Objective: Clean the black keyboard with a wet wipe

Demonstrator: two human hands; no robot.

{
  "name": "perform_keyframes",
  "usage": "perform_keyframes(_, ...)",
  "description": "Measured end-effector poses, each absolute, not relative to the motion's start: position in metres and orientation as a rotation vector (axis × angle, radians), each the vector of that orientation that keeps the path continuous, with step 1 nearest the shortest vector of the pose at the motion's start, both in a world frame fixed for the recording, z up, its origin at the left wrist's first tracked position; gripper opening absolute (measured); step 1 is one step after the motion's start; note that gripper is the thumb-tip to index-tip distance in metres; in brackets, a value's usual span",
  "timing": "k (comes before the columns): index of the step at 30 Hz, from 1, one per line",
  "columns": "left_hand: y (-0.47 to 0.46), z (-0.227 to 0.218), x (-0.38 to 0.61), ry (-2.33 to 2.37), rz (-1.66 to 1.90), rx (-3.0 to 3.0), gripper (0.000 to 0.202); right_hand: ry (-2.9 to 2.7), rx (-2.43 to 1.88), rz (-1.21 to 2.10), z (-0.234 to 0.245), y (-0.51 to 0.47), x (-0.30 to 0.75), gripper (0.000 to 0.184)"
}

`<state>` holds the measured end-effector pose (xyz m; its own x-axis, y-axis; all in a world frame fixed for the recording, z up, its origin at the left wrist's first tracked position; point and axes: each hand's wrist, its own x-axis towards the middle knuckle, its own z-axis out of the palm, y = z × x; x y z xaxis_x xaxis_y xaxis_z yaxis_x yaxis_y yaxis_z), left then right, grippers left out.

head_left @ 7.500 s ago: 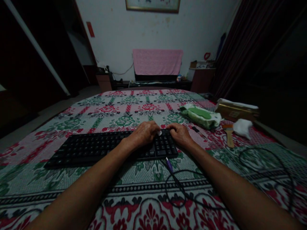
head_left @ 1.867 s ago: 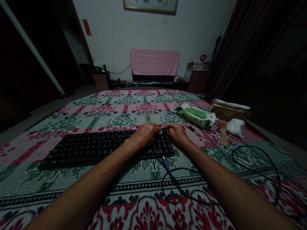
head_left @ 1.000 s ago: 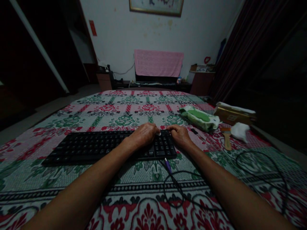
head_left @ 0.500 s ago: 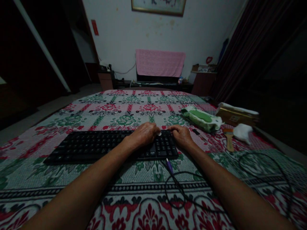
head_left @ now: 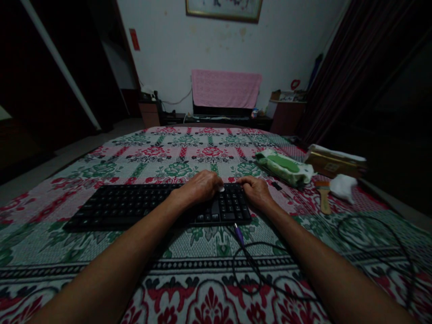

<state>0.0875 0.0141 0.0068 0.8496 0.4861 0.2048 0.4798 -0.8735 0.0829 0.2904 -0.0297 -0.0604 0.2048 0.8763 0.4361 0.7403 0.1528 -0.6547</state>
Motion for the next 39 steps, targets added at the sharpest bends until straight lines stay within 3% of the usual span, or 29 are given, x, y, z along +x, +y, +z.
perform_keyframes(24, 0.022, 0.016, 0.073, 0.867, 0.211, 2.869, 0.028, -1.555, -1.625, 0.193, -0.061, -0.029, 0.291, 0.032)
perform_keyframes(39, 0.011, -0.005, 0.099, 0.935, 0.557, 2.838, 0.024, -1.542, -1.571, 0.200, -0.062, -0.028, 0.291, 0.029)
